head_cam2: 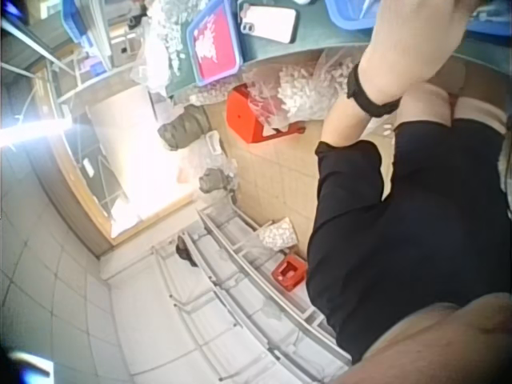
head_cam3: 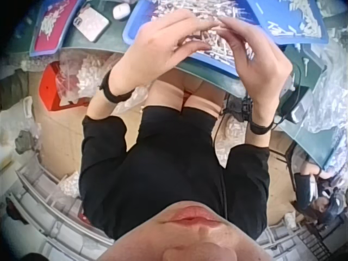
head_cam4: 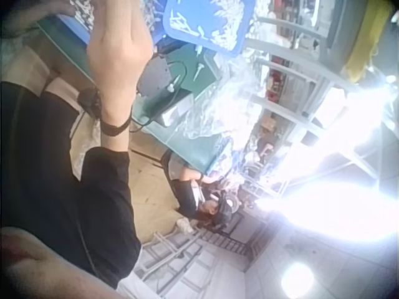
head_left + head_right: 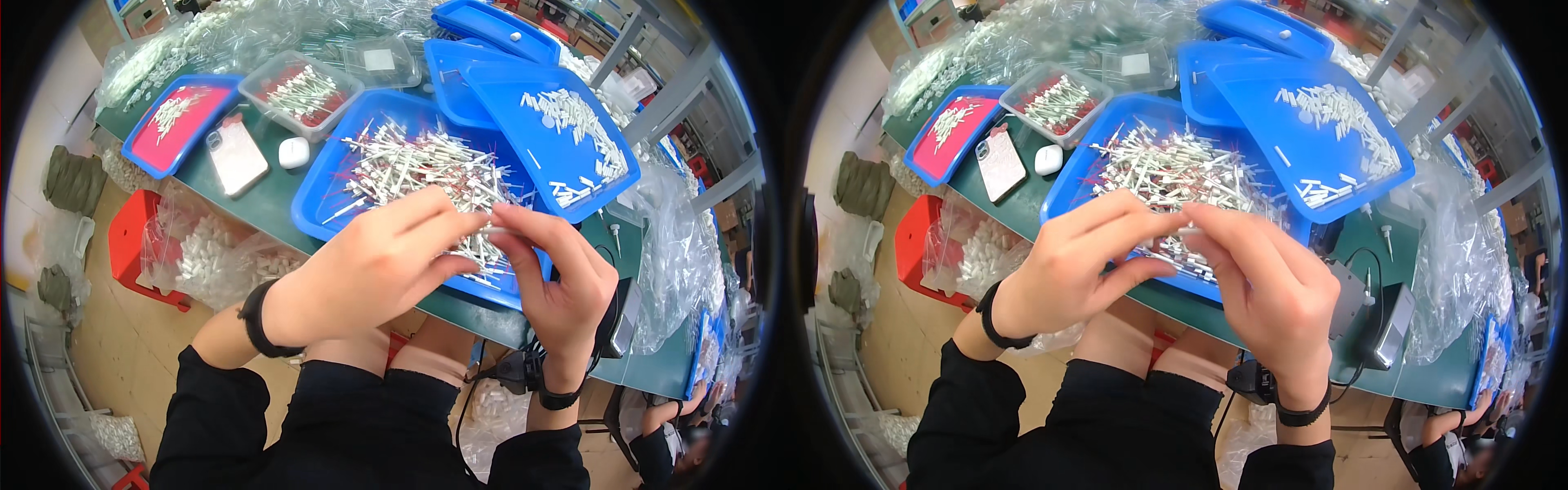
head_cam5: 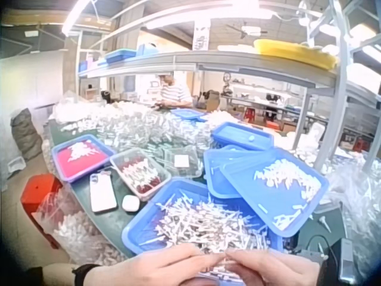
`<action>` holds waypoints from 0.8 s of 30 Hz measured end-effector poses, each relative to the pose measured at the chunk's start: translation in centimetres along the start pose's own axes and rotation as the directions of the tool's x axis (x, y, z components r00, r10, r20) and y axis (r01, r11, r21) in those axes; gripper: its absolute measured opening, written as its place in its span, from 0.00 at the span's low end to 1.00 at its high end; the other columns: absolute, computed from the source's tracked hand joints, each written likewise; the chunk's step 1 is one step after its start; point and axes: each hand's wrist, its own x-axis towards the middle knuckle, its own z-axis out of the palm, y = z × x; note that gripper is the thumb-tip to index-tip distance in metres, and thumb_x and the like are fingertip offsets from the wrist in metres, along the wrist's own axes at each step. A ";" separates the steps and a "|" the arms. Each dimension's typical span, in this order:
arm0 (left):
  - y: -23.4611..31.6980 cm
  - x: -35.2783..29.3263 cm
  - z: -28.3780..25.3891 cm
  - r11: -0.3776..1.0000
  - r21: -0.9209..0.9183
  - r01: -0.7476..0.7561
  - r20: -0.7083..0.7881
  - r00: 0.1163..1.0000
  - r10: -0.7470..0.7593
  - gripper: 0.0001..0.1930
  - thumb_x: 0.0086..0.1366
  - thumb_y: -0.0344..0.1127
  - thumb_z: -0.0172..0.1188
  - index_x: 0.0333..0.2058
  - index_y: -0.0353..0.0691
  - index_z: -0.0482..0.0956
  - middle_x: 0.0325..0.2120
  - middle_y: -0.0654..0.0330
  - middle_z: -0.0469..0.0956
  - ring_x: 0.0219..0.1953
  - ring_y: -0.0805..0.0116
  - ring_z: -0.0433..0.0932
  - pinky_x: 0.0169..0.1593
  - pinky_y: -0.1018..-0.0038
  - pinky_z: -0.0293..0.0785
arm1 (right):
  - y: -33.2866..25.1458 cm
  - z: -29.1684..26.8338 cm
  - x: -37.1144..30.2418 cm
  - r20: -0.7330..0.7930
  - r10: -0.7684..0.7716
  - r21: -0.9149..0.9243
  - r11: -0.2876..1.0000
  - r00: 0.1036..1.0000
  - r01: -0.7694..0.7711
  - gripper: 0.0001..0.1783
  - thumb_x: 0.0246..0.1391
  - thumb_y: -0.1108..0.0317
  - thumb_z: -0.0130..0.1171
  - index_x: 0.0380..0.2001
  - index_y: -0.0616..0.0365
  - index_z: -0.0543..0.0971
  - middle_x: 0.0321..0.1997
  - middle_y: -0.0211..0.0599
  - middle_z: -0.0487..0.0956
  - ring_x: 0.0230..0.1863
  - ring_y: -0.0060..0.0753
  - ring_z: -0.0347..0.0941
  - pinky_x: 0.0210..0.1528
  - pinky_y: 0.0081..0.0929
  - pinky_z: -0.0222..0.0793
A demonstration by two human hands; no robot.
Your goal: The person sits at a workbench and repeatedly picks up small white cylindrical components and thin metal rods from a blue tray. They insert the rods into the components by hand and place the assembled units into a separate container. The process is repetitive and involves handling small parts one at a time.
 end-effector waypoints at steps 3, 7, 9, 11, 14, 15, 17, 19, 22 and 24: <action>-0.7 -0.1 0.3 0.997 -0.031 0.075 -0.080 0.994 -0.077 0.17 0.51 0.19 0.64 0.43 0.32 0.79 0.30 0.55 0.78 0.28 0.64 0.78 0.31 0.74 0.74 | 0.6 -0.1 0.2 0.020 -0.076 -0.131 0.988 0.997 0.078 0.09 0.45 0.82 0.63 0.33 0.62 0.80 0.28 0.39 0.79 0.27 0.35 0.77 0.28 0.25 0.71; -1.8 -0.3 0.2 0.996 0.093 -0.011 -0.148 0.989 0.025 0.14 0.51 0.19 0.64 0.39 0.33 0.81 0.30 0.54 0.81 0.29 0.63 0.80 0.32 0.74 0.75 | 0.6 0.1 0.2 0.011 -0.054 -0.131 0.990 0.998 0.055 0.07 0.45 0.81 0.63 0.31 0.62 0.79 0.27 0.38 0.78 0.26 0.36 0.75 0.28 0.26 0.70; -1.7 -0.3 0.1 0.990 0.131 -0.051 -0.163 0.984 0.072 0.12 0.52 0.18 0.62 0.38 0.32 0.81 0.29 0.54 0.81 0.29 0.63 0.80 0.32 0.74 0.75 | 0.6 0.1 0.2 -0.001 -0.055 -0.091 0.994 0.998 0.055 0.07 0.45 0.81 0.63 0.30 0.62 0.78 0.26 0.38 0.78 0.26 0.36 0.75 0.28 0.26 0.69; -1.6 -0.3 0.0 0.991 0.102 -0.080 -0.157 0.983 0.096 0.12 0.53 0.16 0.60 0.37 0.32 0.81 0.28 0.54 0.81 0.29 0.63 0.80 0.32 0.75 0.76 | 0.7 0.3 0.3 0.003 -0.074 -0.046 0.996 0.997 0.075 0.07 0.45 0.81 0.63 0.30 0.62 0.78 0.26 0.38 0.78 0.26 0.35 0.75 0.27 0.26 0.69; -1.3 -0.6 0.0 0.997 -0.017 -0.074 -0.142 0.987 0.070 0.12 0.54 0.15 0.58 0.37 0.31 0.81 0.27 0.54 0.80 0.28 0.66 0.81 0.31 0.76 0.76 | 0.2 0.8 0.2 0.020 -0.118 0.014 0.993 0.993 0.117 0.07 0.45 0.82 0.63 0.30 0.63 0.78 0.26 0.38 0.78 0.25 0.35 0.75 0.26 0.26 0.70; -1.3 -0.7 0.0 0.998 -0.039 -0.051 -0.151 0.988 0.045 0.12 0.54 0.14 0.58 0.38 0.31 0.81 0.27 0.55 0.80 0.28 0.67 0.81 0.30 0.77 0.76 | 0.2 0.9 0.2 0.009 -0.123 0.017 0.992 0.992 0.123 0.08 0.44 0.82 0.63 0.30 0.63 0.79 0.25 0.38 0.78 0.25 0.35 0.76 0.26 0.26 0.71; -1.3 -0.9 0.1 0.997 -0.074 -0.025 -0.154 0.988 0.014 0.12 0.55 0.15 0.57 0.37 0.30 0.81 0.27 0.55 0.81 0.27 0.69 0.81 0.29 0.78 0.76 | 0.1 1.0 0.1 -0.014 -0.134 0.022 0.991 0.991 0.135 0.09 0.43 0.83 0.63 0.30 0.64 0.79 0.25 0.38 0.79 0.25 0.35 0.76 0.26 0.26 0.72; -1.4 -1.2 0.1 0.995 -0.099 -0.015 -0.145 0.989 0.000 0.11 0.56 0.15 0.57 0.37 0.31 0.81 0.27 0.56 0.81 0.27 0.71 0.81 0.28 0.80 0.76 | 0.2 1.0 -0.1 0.023 -0.159 0.029 0.987 0.987 0.158 0.10 0.42 0.84 0.63 0.31 0.64 0.79 0.25 0.38 0.79 0.26 0.36 0.77 0.27 0.25 0.72; -1.1 -1.3 -0.2 0.994 -0.103 0.043 -0.082 0.995 -0.051 0.09 0.57 0.17 0.56 0.36 0.31 0.82 0.26 0.57 0.82 0.26 0.71 0.81 0.28 0.81 0.75 | 0.3 1.1 -0.2 0.065 -0.200 0.024 0.980 0.978 0.199 0.12 0.40 0.84 0.62 0.33 0.64 0.79 0.25 0.38 0.79 0.26 0.36 0.78 0.27 0.26 0.73; -1.1 -1.6 0.0 0.974 -0.187 0.126 -0.050 0.989 -0.138 0.09 0.58 0.18 0.57 0.38 0.30 0.80 0.27 0.57 0.82 0.26 0.71 0.81 0.29 0.81 0.75 | 0.4 1.3 -0.2 0.087 -0.222 0.020 0.975 0.971 0.221 0.13 0.40 0.83 0.62 0.34 0.64 0.79 0.26 0.38 0.79 0.26 0.37 0.78 0.27 0.26 0.73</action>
